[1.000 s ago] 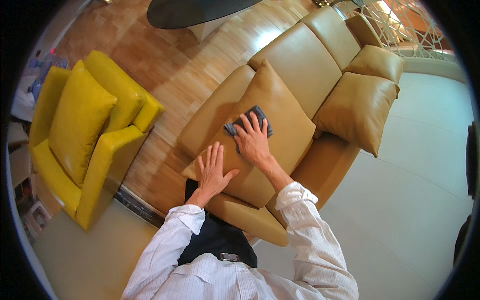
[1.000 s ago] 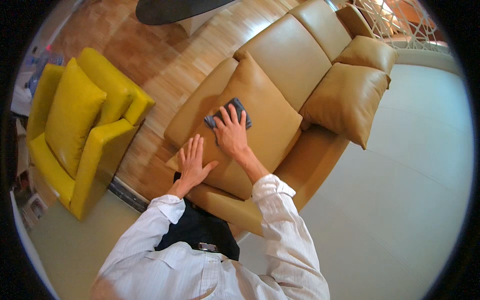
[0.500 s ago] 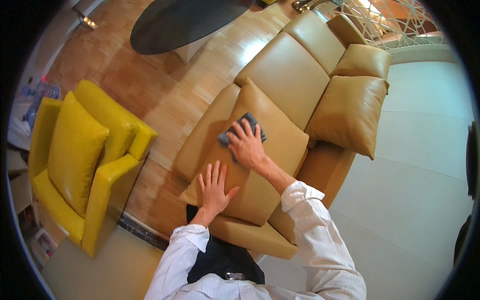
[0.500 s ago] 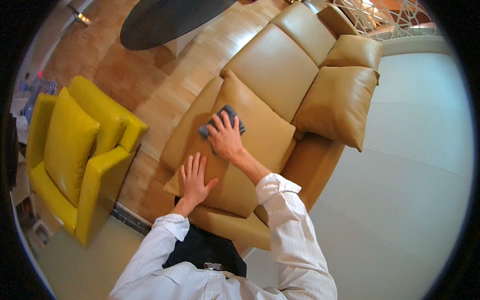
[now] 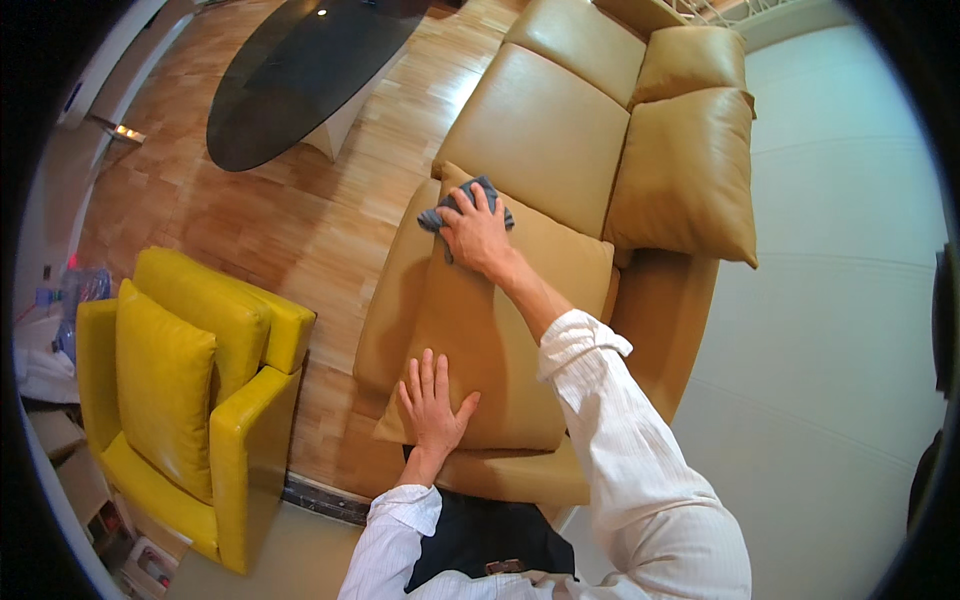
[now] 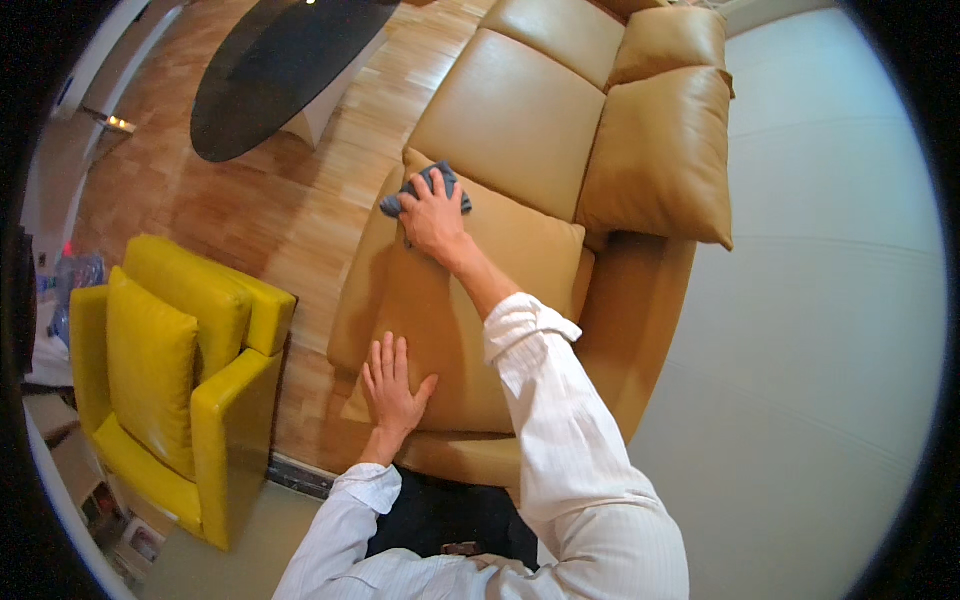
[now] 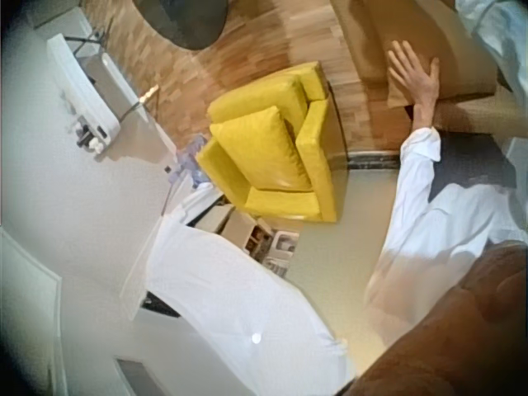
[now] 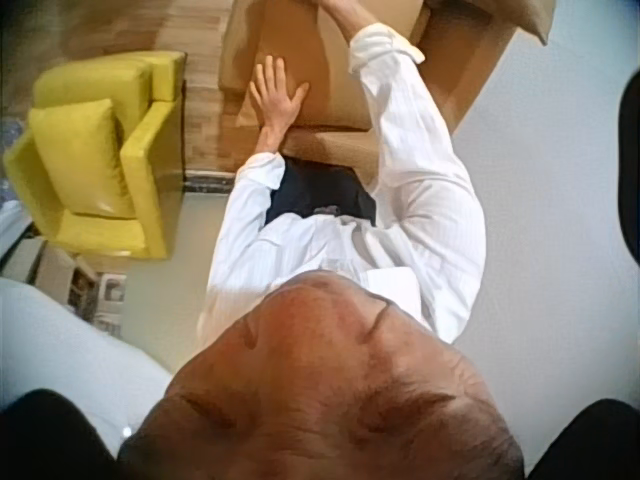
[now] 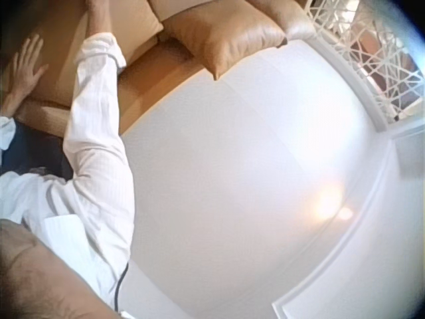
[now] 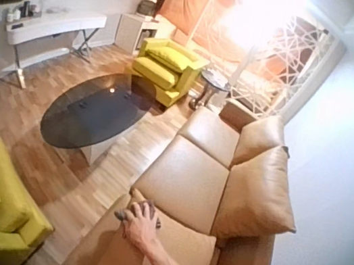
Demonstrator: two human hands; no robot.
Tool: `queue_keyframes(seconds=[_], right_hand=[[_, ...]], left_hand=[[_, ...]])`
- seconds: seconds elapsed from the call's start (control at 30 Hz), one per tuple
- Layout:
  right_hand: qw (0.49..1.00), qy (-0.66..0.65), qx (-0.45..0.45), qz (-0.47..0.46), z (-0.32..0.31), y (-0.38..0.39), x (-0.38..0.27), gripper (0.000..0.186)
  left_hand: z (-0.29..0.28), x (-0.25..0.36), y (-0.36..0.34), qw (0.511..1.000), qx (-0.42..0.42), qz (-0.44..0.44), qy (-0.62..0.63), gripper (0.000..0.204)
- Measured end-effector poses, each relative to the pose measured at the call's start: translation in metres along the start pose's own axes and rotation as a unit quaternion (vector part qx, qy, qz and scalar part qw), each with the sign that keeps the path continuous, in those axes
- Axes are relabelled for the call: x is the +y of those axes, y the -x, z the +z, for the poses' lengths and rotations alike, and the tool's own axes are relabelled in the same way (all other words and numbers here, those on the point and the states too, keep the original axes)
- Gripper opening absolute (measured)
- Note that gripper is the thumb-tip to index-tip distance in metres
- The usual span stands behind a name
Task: The person wipes a yellow armchair, a glass coffee table, and a brown sofa using a gray cloth. The person moves between pieces of furniture and wipes different surfaces including cushions, armrests, and the tabletop.
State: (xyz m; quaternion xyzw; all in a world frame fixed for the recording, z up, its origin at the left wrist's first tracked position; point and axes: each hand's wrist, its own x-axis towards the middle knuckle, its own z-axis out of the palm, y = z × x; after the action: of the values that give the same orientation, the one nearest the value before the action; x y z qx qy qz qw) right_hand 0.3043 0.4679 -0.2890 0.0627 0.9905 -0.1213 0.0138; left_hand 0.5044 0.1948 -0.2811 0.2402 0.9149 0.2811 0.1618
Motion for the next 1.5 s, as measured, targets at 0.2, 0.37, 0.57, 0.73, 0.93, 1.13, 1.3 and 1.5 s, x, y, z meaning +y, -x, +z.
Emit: queue_keyframes(seconds=[0.2, 0.37, 0.57, 0.73, 0.93, 1.13, 1.3, 1.5], right_hand=[[0.998, -0.058, 0.011, -0.009, -0.010, 0.128, -0.030, 0.053], [0.991, -0.087, 0.026, 0.101, -0.007, 0.048, 0.007, 0.055], [0.979, -0.112, 0.060, 0.157, 0.001, 0.051, 0.018, 0.055], [0.986, -0.098, 0.104, 0.079, 0.007, 0.163, -0.032, 0.054], [0.985, -0.107, 0.106, 0.087, -0.006, 0.161, -0.016, 0.055], [0.976, -0.099, 0.140, 0.131, 0.006, 0.133, -0.011, 0.055], [0.984, -0.128, 0.100, 0.075, 0.006, 0.222, -0.058, 0.061], [0.977, -0.143, 0.125, 0.098, -0.002, 0.150, -0.025, 0.054]], left_hand=[[0.001, -0.007, -0.005, 1.000, -0.008, -0.007, -0.018, 0.093], [0.001, -0.010, -0.007, 0.999, -0.026, -0.019, -0.008, 0.095], [0.003, -0.010, -0.005, 0.999, -0.032, -0.003, 0.026, 0.094], [-0.001, -0.019, -0.005, 0.999, -0.034, -0.011, -0.003, 0.095], [0.002, -0.011, -0.010, 1.000, -0.031, -0.001, 0.003, 0.094], [0.006, -0.013, -0.011, 0.998, -0.047, -0.004, 0.029, 0.094], [0.009, -0.030, -0.004, 1.000, -0.026, -0.006, 0.009, 0.097], [0.012, -0.036, -0.003, 1.000, -0.012, 0.003, -0.014, 0.102]])
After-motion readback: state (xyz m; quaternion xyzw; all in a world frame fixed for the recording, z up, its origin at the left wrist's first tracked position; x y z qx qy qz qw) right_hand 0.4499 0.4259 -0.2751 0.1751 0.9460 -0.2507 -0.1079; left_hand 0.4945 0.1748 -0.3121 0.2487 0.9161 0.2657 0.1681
